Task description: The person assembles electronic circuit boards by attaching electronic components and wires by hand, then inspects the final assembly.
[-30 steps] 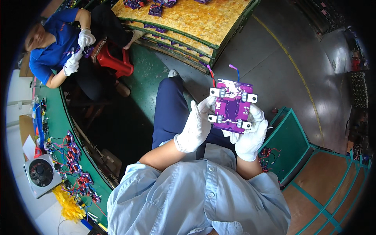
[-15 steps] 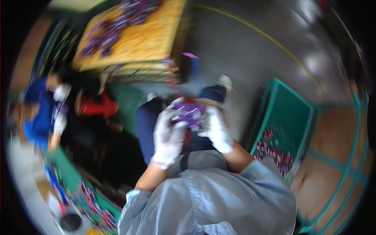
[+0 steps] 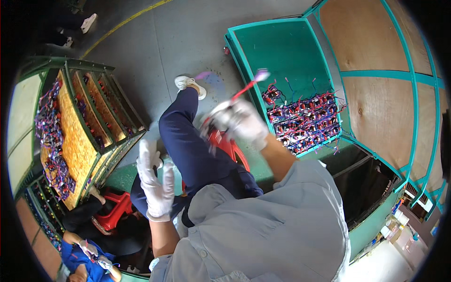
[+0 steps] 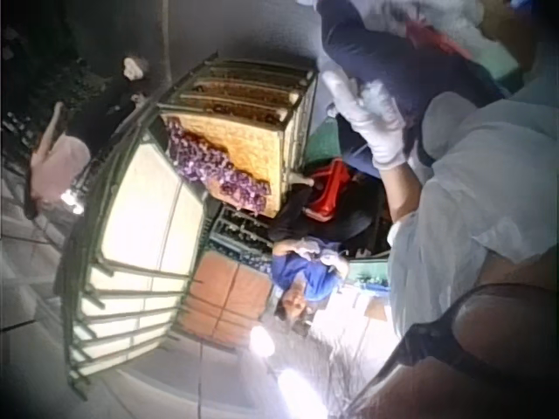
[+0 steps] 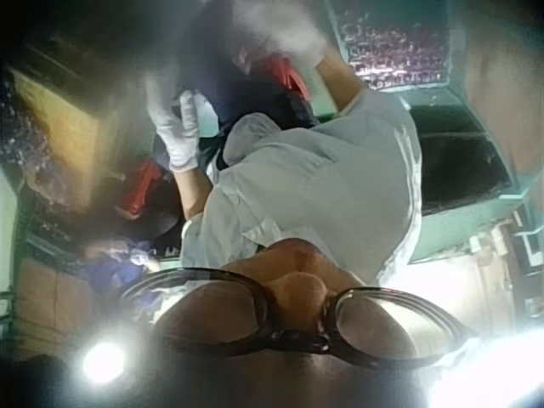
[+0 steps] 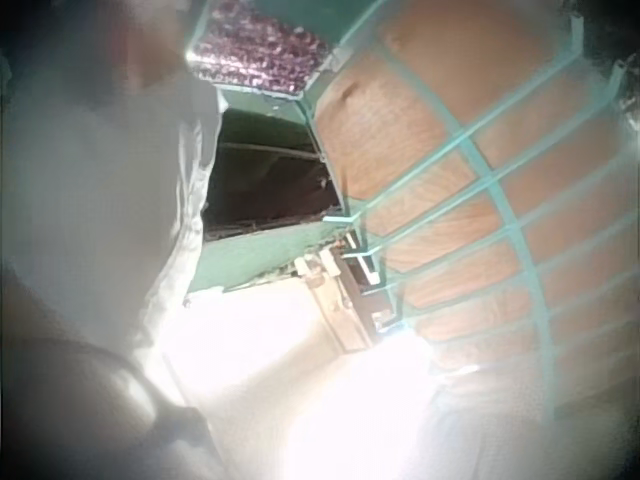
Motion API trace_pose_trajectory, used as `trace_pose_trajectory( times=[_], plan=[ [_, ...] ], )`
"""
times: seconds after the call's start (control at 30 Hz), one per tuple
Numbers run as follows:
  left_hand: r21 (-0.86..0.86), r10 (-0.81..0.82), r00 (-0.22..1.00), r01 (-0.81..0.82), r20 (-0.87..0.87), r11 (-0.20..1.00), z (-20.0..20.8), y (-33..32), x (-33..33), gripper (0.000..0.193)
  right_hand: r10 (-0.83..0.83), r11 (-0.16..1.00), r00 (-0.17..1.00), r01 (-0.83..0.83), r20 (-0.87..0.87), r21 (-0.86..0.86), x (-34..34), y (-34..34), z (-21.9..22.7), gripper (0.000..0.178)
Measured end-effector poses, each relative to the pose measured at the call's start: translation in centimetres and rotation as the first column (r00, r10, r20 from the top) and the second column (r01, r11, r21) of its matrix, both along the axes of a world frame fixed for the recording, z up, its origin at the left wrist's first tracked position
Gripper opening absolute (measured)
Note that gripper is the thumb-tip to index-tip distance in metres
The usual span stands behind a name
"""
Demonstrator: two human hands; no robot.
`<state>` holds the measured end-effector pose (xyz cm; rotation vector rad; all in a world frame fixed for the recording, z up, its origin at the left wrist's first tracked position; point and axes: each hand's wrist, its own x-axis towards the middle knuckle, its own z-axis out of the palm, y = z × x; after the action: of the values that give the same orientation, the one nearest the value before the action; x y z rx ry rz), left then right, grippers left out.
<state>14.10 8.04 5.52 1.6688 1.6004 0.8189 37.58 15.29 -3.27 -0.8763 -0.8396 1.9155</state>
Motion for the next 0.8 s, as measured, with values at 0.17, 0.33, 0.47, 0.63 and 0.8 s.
trace_pose_trajectory(
  times=[0.17, 0.33, 0.47, 0.63, 0.8],
  plan=[
    [0.003, -0.018, 0.964, 0.02, -0.265, 1.0, -1.7, 1.7, -2.2, 0.047, -0.438, 0.84, 0.657, 0.542, 0.614, 0.02, 13.6, 6.0, -5.7, 0.017],
    [-0.197, -0.029, 0.94, -0.041, -0.34, 0.979, -4.9, 0.1, -4.9, 0.038, -0.203, 0.921, -0.094, 0.321, 0.975, 0.222, 28.0, 7.4, -19.2, 0.033],
    [-0.241, 0.036, 0.875, -0.172, -0.483, 0.955, -4.0, -2.7, -8.3, 0.031, 0.332, 0.943, -0.114, 0.073, 0.936, -0.326, 26.1, 7.6, -19.0, 0.04],
    [-0.217, 0.085, 0.821, -0.247, -0.565, 0.944, -4.0, 0.4, -12.6, 0.031, 0.264, 0.322, -0.916, -0.211, 0.302, -0.923, 29.9, 4.2, -20.6, 0.043],
    [0.045, 0.414, 0.538, -0.57, -0.734, 0.82, -2.7, 1.6, -24.5, 0.031, 0.22, 0.971, -0.271, 0.157, 0.937, -0.183, 21.4, 4.4, -14.7, 0.039]
  ],
)
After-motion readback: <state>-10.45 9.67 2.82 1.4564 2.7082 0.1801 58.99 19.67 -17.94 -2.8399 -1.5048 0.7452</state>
